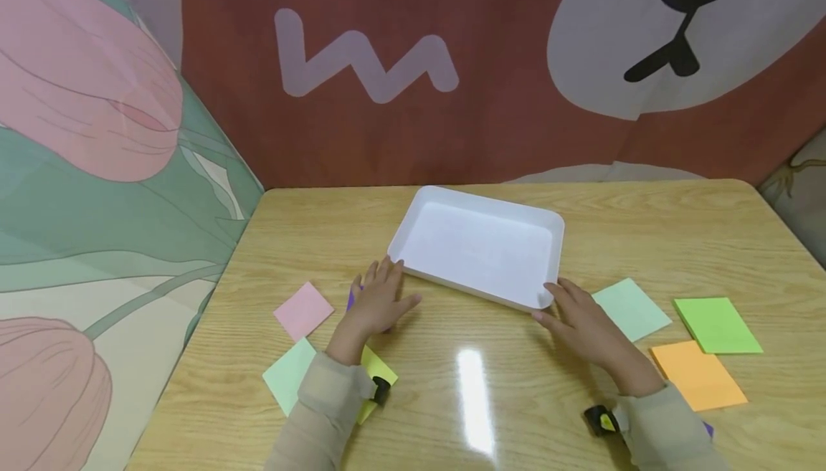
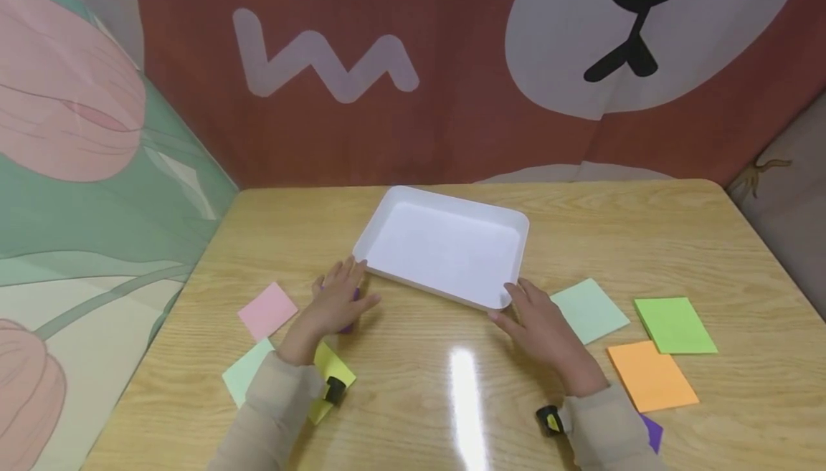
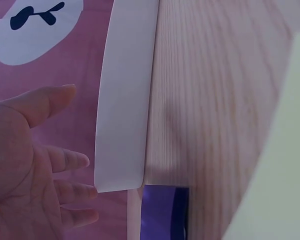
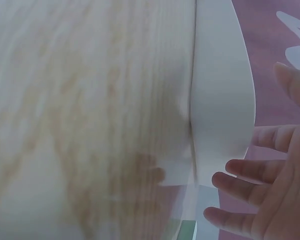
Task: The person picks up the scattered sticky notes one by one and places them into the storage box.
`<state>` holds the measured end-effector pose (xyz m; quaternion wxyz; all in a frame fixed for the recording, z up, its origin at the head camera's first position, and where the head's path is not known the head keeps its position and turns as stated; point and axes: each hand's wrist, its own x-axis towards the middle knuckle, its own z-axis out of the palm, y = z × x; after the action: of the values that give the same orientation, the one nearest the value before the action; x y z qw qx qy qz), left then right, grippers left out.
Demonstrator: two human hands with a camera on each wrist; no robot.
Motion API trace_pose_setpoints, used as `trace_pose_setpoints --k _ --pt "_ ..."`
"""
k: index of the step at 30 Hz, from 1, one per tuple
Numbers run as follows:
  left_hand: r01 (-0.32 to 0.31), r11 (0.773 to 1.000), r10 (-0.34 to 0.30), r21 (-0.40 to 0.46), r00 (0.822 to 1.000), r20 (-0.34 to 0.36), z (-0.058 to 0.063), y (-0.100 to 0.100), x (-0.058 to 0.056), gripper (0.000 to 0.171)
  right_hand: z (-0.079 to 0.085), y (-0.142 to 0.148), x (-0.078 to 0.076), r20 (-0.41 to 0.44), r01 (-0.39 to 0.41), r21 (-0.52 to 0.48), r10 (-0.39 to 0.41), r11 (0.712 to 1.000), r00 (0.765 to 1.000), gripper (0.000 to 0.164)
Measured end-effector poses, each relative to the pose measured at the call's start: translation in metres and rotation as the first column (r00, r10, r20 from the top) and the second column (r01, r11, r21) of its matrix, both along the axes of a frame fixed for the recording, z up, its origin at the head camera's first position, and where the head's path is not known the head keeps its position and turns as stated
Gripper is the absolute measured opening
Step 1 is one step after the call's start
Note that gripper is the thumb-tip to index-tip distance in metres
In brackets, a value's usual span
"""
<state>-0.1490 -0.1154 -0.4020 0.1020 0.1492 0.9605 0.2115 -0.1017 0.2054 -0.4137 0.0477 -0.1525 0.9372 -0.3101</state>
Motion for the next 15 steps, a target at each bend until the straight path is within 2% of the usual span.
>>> trace_pose_setpoints --k 15 --pt "-0.020 1.000 0.020 -0.007 1.000 -0.005 -0.0005 0.0012 -0.0077 0.069 -0.0025 0.0012 -0.0014 0.018 -0.004 0.009 0.004 1.000 1.000 0.063"
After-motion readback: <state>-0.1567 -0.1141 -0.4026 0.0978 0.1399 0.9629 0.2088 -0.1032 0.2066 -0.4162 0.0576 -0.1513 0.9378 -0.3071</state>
